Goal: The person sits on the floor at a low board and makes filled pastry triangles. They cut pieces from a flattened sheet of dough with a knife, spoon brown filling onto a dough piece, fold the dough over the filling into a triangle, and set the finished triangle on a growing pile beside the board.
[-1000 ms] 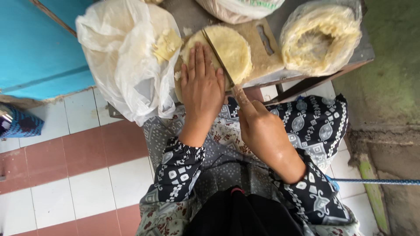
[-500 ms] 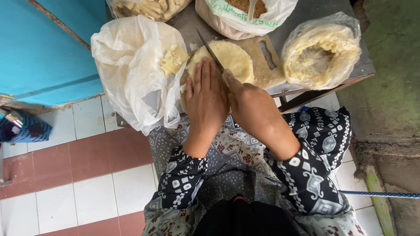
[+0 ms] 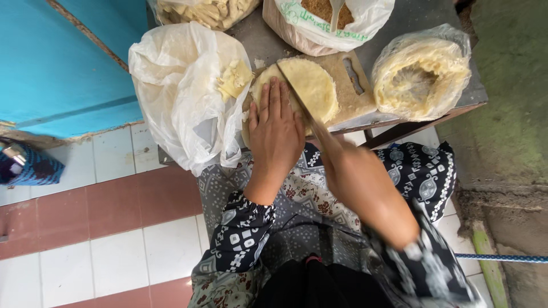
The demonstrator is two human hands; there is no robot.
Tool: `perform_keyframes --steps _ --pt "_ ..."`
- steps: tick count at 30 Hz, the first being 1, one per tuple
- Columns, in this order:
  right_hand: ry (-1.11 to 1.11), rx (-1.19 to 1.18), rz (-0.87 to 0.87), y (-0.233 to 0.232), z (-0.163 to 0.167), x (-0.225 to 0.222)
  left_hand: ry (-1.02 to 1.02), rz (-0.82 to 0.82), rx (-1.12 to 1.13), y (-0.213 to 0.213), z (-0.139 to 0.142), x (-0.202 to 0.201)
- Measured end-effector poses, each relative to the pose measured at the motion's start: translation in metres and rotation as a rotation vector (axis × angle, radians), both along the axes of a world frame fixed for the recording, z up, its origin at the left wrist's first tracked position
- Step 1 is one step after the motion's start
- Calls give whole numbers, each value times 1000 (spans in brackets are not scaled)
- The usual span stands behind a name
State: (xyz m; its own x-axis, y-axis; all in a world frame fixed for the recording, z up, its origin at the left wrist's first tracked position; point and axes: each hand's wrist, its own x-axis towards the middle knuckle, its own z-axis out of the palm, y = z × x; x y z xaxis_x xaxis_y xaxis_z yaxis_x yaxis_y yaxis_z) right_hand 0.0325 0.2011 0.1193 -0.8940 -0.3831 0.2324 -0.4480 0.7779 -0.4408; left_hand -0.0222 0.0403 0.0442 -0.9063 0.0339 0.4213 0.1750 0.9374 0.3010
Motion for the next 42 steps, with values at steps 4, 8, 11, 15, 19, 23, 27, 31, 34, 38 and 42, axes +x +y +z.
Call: perform_keyframes --steps 4,8,11,15,19,23,27,31,34,38,42 --pt "-215 43 -109 40 -2 71 -14 3 -10 1 -3 -1" --pt "-95 11 -80 24 -16 48 -22 11 -26 2 -6 2" --pt "29 -52 -6 11 -17 23 -8 12 -23 2 -4 1" --pt "-139 17 -120 25 -2 68 -7 13 -14 1 -2 -2" --pt "-124 18 -153 32 -1 97 -10 24 -32 2 -8 -2" --pt "-27 -30 -83 19 -21 52 -15 25 -39 2 -8 2" --pt "-45 -60 -109 21 -33 58 -14 13 -52 1 -5 -1" --pt "-154 -58 -184 40 -39 112 -31 11 -54 0 -9 -2" --pt "-163 -206 -125 61 -38 126 -52 -31 -11 -7 -12 -5" --pt "-223 -356 -215 81 -26 107 -149 -71 222 -39 -4 -37" --pt "-300 -589 -184 72 -17 59 -73 66 228 -57 2 -69"
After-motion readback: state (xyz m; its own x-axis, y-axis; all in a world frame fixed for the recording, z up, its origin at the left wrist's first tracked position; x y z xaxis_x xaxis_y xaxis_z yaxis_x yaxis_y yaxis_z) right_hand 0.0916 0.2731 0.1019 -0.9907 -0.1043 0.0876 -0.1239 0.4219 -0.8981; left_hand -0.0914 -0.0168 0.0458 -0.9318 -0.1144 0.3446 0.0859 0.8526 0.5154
